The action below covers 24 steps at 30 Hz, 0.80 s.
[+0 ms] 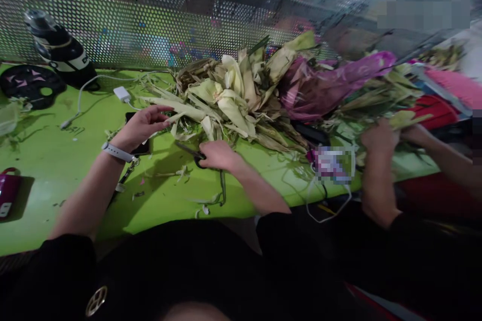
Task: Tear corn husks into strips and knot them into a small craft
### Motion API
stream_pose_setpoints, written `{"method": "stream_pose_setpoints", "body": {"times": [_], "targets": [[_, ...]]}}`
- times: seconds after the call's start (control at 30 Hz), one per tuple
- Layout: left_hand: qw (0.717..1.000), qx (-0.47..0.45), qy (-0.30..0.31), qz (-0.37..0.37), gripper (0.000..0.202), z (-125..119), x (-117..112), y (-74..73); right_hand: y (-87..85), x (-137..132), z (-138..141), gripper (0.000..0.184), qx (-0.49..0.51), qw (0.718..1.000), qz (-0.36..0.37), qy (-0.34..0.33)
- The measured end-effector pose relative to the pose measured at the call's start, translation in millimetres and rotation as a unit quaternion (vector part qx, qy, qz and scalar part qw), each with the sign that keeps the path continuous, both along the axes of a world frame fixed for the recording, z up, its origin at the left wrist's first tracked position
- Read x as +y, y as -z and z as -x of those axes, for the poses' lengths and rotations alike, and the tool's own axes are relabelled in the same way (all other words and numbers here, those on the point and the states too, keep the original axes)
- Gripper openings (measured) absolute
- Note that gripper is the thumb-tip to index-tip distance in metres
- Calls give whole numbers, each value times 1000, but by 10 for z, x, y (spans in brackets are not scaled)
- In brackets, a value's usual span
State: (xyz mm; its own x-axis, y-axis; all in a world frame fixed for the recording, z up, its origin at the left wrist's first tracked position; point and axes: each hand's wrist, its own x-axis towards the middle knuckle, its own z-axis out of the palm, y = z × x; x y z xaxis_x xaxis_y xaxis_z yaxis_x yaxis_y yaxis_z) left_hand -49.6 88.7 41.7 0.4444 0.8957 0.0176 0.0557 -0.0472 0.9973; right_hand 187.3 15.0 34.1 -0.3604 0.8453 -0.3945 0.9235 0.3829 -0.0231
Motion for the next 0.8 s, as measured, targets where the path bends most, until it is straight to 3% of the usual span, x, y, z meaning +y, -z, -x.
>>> {"method": "stream_pose_setpoints", "body": {"times": [0.13,0.27,0.33,0.43,0.5,0.57,0.67,0.8], "targets": [[999,-18,-20,29,50,8,-24,-31,78,15,-49,26,28,1000,-9,12],[999,-40,-27,24,48,17,-13,-39,169,105,-201,18,123,988,30,87],[997,-59,-29,27,46,36,-5,-48,219,172,-289,20,251,948,104,166],[994,-83,-55,34,41,71,7,-59,274,261,-378,29,468,822,197,258],[992,-92,-77,34,41,85,14,-61,289,289,-385,36,568,745,220,273],[990,-105,-88,31,42,82,17,-57,289,286,-351,43,620,696,239,272],[987,-132,-92,27,44,49,6,-52,278,242,-266,46,638,679,266,248],[987,-136,-80,26,44,-36,-48,-50,255,188,-187,43,629,695,268,223]]}}
